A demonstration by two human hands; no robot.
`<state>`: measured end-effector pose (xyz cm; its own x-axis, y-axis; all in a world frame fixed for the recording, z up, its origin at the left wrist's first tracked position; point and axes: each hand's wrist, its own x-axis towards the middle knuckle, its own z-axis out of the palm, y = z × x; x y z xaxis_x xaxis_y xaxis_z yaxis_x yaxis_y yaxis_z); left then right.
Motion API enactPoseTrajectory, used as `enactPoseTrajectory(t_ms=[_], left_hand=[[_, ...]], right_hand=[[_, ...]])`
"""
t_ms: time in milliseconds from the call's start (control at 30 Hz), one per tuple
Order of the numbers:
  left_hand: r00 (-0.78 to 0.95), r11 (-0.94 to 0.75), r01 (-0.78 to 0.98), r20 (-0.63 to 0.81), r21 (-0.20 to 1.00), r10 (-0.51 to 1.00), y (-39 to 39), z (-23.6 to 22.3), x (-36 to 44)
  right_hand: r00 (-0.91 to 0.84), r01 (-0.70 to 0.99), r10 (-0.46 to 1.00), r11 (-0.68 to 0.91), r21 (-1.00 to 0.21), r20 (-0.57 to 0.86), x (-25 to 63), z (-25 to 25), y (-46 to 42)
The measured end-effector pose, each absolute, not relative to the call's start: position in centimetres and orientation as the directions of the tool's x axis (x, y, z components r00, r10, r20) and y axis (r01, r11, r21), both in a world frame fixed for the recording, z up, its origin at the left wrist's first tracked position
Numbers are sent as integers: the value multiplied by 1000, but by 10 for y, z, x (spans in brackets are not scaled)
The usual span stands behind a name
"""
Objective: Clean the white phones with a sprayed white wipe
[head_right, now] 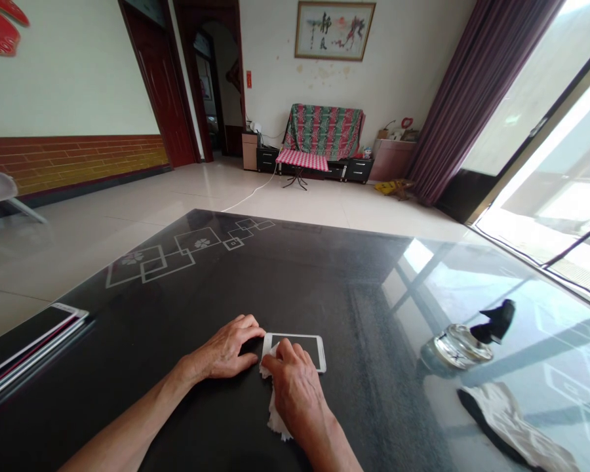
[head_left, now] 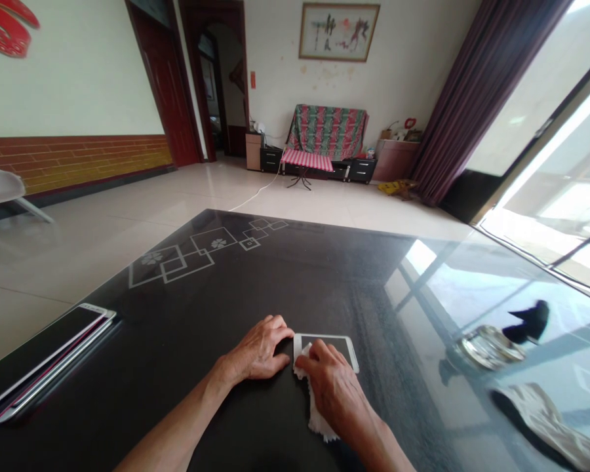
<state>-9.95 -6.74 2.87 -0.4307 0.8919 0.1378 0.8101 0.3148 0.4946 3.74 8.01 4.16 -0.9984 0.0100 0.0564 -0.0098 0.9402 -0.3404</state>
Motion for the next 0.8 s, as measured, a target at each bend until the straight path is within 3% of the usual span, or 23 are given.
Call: enactPoseTrajectory(t_ms=[800], left_hand=[[-449,332,820,163,467,879,-66,24,-97]], right_hand=[[-999,-28,-16,934,-357,36,48,45,93]])
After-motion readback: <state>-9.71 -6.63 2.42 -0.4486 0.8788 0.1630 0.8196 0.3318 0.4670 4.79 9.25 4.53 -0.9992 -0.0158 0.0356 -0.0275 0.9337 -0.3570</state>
